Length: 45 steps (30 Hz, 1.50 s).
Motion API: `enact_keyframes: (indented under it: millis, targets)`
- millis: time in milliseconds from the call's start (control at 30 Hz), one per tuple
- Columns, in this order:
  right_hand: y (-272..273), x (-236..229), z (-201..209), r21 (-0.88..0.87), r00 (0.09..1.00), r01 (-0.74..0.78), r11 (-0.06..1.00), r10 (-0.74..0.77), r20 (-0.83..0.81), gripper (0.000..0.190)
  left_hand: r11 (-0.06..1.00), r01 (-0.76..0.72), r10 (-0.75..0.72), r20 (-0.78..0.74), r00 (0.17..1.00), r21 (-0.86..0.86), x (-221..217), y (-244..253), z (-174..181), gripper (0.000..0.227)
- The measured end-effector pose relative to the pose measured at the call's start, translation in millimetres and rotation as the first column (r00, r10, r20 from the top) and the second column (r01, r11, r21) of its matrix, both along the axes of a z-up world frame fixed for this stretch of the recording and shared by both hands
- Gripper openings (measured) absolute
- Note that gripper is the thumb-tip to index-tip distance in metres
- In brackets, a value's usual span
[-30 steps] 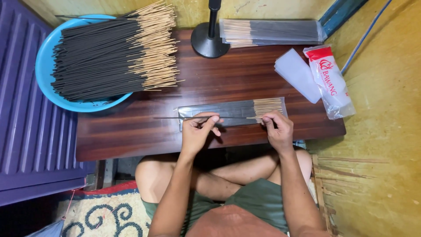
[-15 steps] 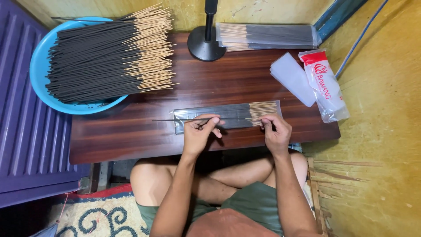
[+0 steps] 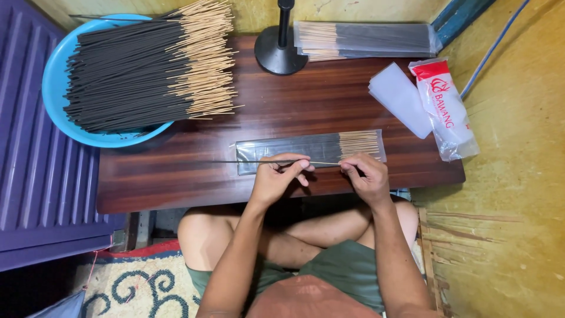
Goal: A person is seen picking up individual incense sticks from a large pile and carefully sliding them into a clear plastic sleeve.
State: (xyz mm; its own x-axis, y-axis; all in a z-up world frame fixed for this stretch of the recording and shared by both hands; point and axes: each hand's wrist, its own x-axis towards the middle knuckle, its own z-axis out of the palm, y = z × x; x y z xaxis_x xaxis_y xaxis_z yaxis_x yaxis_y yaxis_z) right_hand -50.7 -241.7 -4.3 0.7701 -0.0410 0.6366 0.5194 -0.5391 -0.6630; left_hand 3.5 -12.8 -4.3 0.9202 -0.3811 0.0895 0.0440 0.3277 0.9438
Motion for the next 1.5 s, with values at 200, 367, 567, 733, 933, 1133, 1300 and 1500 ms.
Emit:
enact_keyframes:
  millis: [200,367,567,733,933,1133,1300,1500]
  targets:
    - [-8.5,-2.4,-9.3,0.094,0.987,0.155,0.983,-0.159,0.036,0.025,0.994,-0.096,0.094,-0.039,0.995,-0.044,0.6,2.5,-1.8,0.017]
    - [0.6,-0.3,-1.1,0.009,0.999,0.049,0.999,-0.049,0.012,0.02,0.999,-0.048,0.048,0.0,0.999,-0.017,-2.9,-1.9,0.8,0.017]
    - [-5.4,0.8,-4.5,0.04,0.998,0.062,0.997,-0.063,0.029,0.019,0.996,-0.085,0.085,0.014,0.996,-0.031,-0.3,-2.9,-2.6,0.015]
    - [-9.7,-0.4,-10.8,0.028,0.996,0.09,0.996,-0.091,0.023,0.022,0.99,-0.136,0.136,0.002,0.991,-0.041,0.8,1.7,-6.6,0.014]
    - [-16.4,-0.6,-24.5,0.142,0.998,0.064,0.988,-0.063,-0.014,0.036,0.99,-0.136,0.135,-0.014,0.991,-0.029,0.4,-0.2,-7.1,0.015]
    - [-16.9,-3.0,-22.4,0.292,0.973,0.217,0.931,-0.229,0.006,0.038,0.966,-0.241,0.241,-0.016,0.97,-0.096,3.4,4.6,-13.4,0.015]
    - [-4.8,-0.6,-10.8,0.247,0.981,0.189,0.95,-0.194,-0.005,0.036,0.978,-0.2,0.202,0.026,0.979,-0.062,-2.1,-3.5,-3.9,0.013]
    - [-30.3,1.5,-42.6,0.524,0.926,0.299,0.798,-0.376,0.043,0.03,0.907,-0.371,0.367,-0.057,0.929,-0.201,7.9,8.6,-28.1,0.015]
